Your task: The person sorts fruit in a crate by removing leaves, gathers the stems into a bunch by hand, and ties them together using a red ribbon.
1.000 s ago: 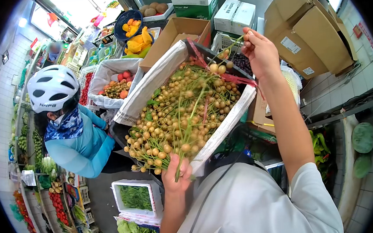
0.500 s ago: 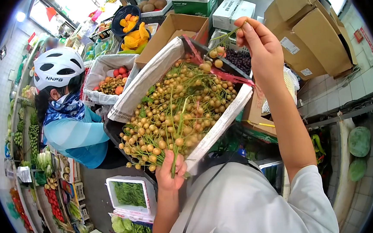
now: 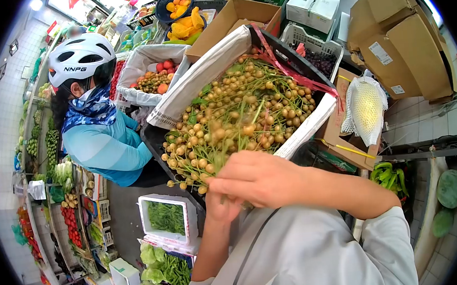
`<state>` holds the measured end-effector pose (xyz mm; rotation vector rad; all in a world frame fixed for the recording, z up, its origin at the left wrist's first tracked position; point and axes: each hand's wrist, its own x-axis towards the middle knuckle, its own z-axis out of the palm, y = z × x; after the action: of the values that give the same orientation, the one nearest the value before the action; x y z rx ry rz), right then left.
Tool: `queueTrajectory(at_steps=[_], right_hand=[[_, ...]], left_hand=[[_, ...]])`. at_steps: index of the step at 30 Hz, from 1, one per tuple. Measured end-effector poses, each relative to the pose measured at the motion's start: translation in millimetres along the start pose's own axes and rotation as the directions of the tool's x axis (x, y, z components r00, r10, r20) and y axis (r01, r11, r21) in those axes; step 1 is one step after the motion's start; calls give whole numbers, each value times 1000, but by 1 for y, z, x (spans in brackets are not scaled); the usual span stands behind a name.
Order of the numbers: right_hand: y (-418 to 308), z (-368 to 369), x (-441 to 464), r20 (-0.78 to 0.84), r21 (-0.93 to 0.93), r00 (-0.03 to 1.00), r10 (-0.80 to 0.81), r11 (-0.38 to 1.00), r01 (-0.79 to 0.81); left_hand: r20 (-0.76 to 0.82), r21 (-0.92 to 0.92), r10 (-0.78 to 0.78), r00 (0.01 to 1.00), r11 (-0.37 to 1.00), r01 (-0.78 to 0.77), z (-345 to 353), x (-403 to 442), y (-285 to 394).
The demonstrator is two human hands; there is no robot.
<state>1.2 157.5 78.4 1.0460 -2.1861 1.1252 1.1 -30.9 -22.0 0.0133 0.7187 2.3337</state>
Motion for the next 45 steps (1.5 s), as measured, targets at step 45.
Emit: queueTrajectory(at_steps=[45], right_hand=[[80, -31, -40, 98, 312, 682, 725, 628, -713]], left_hand=[[15, -123, -139, 990, 983, 140, 17, -1, 16]])
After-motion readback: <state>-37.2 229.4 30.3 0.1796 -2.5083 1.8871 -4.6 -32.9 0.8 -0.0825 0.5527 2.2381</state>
